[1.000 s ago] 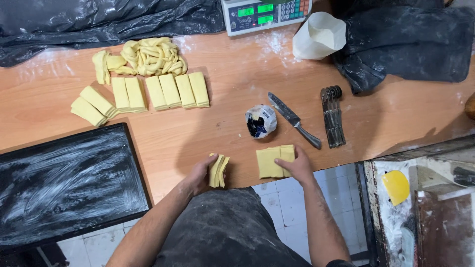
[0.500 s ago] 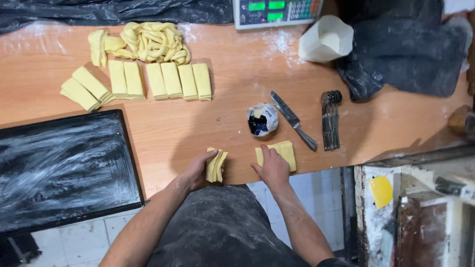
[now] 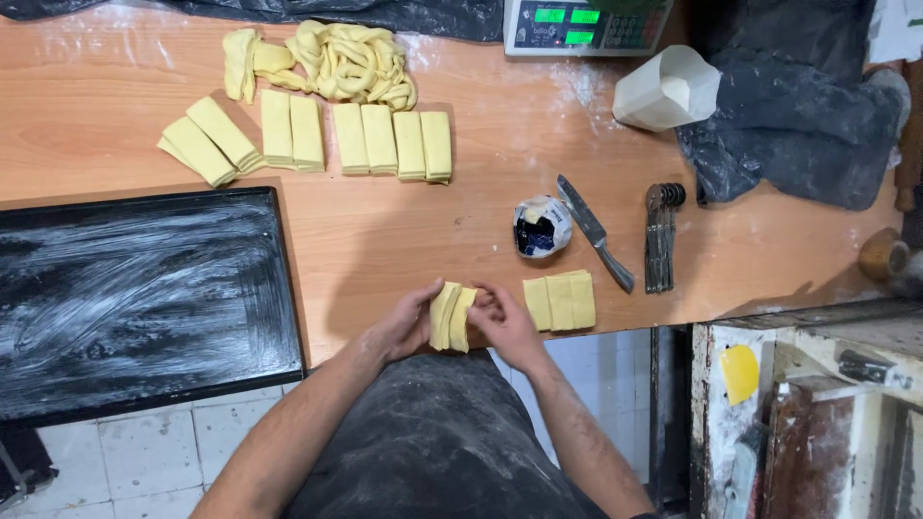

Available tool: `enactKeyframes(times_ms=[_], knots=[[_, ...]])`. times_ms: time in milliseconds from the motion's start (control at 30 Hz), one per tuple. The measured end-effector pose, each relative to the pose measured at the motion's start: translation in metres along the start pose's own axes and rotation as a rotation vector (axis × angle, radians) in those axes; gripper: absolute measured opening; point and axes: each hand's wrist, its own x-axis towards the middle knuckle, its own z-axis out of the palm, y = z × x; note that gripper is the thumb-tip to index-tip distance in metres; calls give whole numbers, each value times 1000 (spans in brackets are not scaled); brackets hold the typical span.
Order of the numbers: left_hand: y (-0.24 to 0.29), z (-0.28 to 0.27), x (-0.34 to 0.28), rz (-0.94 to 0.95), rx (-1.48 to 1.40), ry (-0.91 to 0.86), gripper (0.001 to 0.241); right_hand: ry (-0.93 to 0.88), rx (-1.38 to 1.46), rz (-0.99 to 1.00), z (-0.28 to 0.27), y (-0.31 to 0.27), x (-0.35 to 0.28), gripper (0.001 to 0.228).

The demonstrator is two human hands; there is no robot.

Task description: The recorder greases a baking tray and shapes dough into decorative pastries.

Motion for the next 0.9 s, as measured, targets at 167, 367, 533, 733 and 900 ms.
enactKeyframes(times_ms=[167,367,533,733,900], knots=[[6,5,-16,4,-123,-170,73,-11,179,-166,30,-36,-24,62],[6,6,-38,45,-96,-226,74,-66,252,-190,32,-57,-44,53],[-2,2,-55,86,8,-240,71,-28,-19,-247,30,-99,-77,47],[-7,-8,-73,183,69,-270,73,-57,19,-438,47,-98,-98,47],[-16,-22,-77,345,255,-285,74,-59,192,-374,65,-78,-101,46]])
